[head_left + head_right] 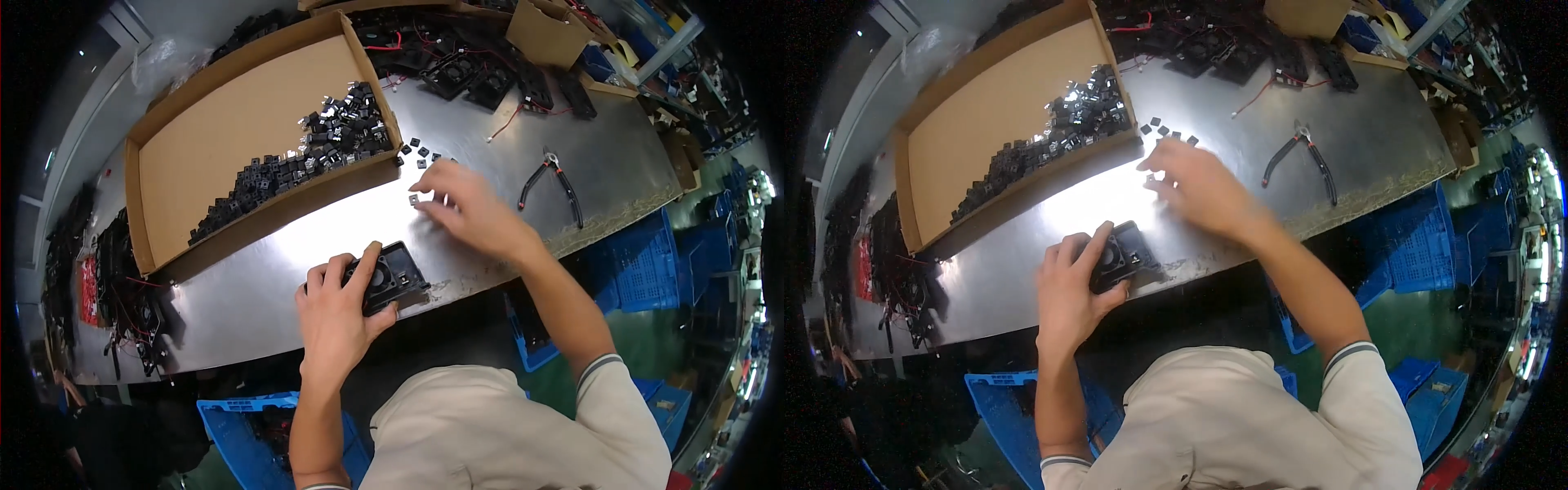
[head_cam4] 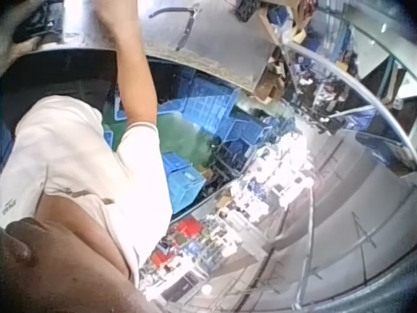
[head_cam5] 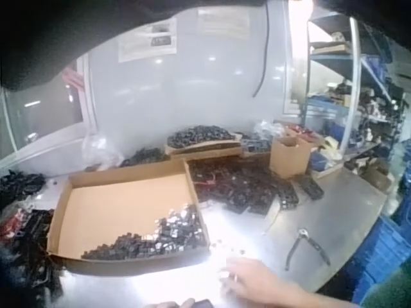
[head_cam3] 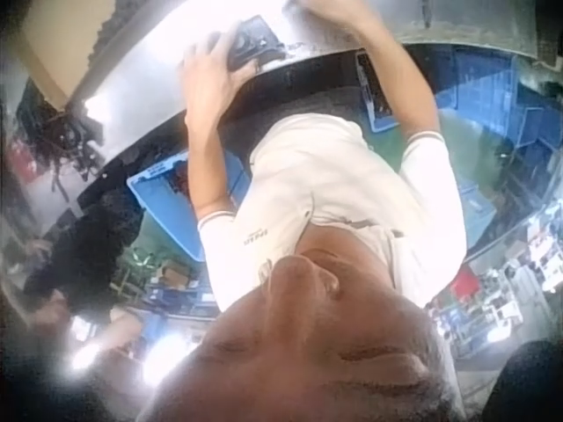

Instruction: Assembling plastic housings with cooling fans and wire harnesses on a factory workbench.

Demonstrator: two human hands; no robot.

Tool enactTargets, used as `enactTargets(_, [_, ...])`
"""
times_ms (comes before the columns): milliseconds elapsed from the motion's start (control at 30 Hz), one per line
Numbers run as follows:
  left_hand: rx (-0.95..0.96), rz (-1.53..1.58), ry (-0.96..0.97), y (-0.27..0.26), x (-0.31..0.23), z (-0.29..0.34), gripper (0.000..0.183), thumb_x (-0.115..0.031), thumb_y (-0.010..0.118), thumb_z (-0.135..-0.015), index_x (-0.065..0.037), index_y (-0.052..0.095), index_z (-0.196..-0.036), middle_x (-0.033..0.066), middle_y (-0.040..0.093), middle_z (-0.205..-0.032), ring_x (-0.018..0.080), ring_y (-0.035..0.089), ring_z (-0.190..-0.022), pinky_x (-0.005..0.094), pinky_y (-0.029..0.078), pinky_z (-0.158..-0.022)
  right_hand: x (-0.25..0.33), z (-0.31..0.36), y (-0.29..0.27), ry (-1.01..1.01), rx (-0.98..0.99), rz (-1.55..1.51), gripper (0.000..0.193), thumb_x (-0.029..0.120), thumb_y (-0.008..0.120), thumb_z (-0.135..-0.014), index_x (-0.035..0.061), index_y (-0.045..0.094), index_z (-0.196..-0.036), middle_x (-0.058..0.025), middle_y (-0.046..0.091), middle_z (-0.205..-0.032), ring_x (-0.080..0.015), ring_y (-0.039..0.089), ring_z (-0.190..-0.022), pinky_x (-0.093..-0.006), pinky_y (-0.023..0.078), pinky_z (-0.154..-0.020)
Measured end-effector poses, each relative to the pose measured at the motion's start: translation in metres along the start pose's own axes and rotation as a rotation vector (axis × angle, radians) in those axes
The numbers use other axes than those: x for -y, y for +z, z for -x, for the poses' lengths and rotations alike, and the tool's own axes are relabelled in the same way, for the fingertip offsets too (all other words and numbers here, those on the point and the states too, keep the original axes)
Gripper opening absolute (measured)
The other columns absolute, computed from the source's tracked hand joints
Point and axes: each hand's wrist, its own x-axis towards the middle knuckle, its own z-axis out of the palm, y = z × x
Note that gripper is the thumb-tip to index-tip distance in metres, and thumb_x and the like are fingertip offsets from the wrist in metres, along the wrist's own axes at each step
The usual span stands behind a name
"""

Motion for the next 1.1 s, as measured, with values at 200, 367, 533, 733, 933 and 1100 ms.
enactTargets(200, [-0.019, 0.001, -0.003, 0.001, -0.002, -0.001, 0.077, -0.026, 0.08, -0.069, -0.023, 0.054, -0.141, 0.0099, 0.057, -0.119, 0.0318, 0.053, -0.112, 0.0454, 0.043, -0.097, -0.028, -0.009, 0.014, -0.046, -0.05, 0.311, 0.021, 0.015, 0.07, -0.086, 0.002, 0.068, -0.102, -0.0133, 0.06, -0.094, -0.0283, 0.062, -0.085, -0.0357, 0.05, -0.077])
enactTargets(367, [-0.043, 0.049, 0.004, 0.005, 0.006, 0.003, 0.074, -0.029, 0.081, -0.07, -0.024, 0.055, -0.139, 0.0099, 0.057, -0.121, 0.032, 0.053, -0.113, 0.0521, 0.042, -0.093, 0.033, 0.013, 0.003, -0.108, 0.111, -0.019, 0.016, 0.012, 0.07, -0.085, 0.0025, 0.067, -0.098, -0.0099, 0.058, -0.088, -0.0241, 0.059, -0.08, -0.0328, 0.048, -0.07])
enactTargets(533, [-0.05, 0.014, -0.003, 0.004, 0.004, 0.004, 0.076, -0.027, 0.081, -0.071, -0.024, 0.053, -0.141, 0.0108, 0.057, -0.12, 0.0323, 0.053, -0.113, 0.0486, 0.041, -0.097, 0.043, 0.037, 0.029, -0.131, 0.183, 0.068, 0.016, 0.006, 0.072, -0.083, 0.0013, 0.067, -0.097, -0.0106, 0.056, -0.092, -0.0262, 0.059, -0.081, -0.0344, 0.048, -0.071])
enactTargets(733, [-0.062, 0.034, 0.017, 0.007, 0.007, 0.004, 0.078, -0.029, 0.082, -0.067, -0.023, 0.053, -0.14, 0.0098, 0.057, -0.121, 0.033, 0.053, -0.112, 0.0526, 0.041, -0.094, 0.041, 0.037, 0.029, -0.117, 0.209, 0.077, 0.018, 0.006, 0.073, -0.082, 0.0003, 0.067, -0.098, -0.0111, 0.055, -0.094, -0.0278, 0.058, -0.082, -0.0361, 0.048, -0.072])
enactTargets(933, [-0.068, 0.093, 0.053, 0.01, 0.006, -0.001, 0.078, -0.029, 0.082, -0.067, -0.023, 0.054, -0.14, 0.0114, 0.057, -0.122, 0.0336, 0.052, -0.114, 0.0521, 0.04, -0.096, 0.037, 0.039, 0.026, -0.11, 0.153, 0.097, 0.018, 0.006, 0.073, -0.081, 0.0032, 0.066, -0.097, -0.0111, 0.055, -0.094, -0.0292, 0.059, -0.083, -0.0371, 0.049, -0.072])
enactTargets(1100, [-0.039, 0.113, 0.014, 0.008, 0.006, 0.0, 0.077, -0.027, 0.082, -0.065, -0.02, 0.057, -0.138, 0.0122, 0.057, -0.119, 0.0347, 0.052, -0.111, 0.0484, 0.041, -0.095, 0.037, 0.046, 0.029, -0.278, 0.178, 0.28, 0.016, 0.01, 0.073, -0.078, 0.0064, 0.067, -0.092, -0.0117, 0.054, -0.095, -0.0307, 0.059, -0.088, -0.0401, 0.048, -0.075])
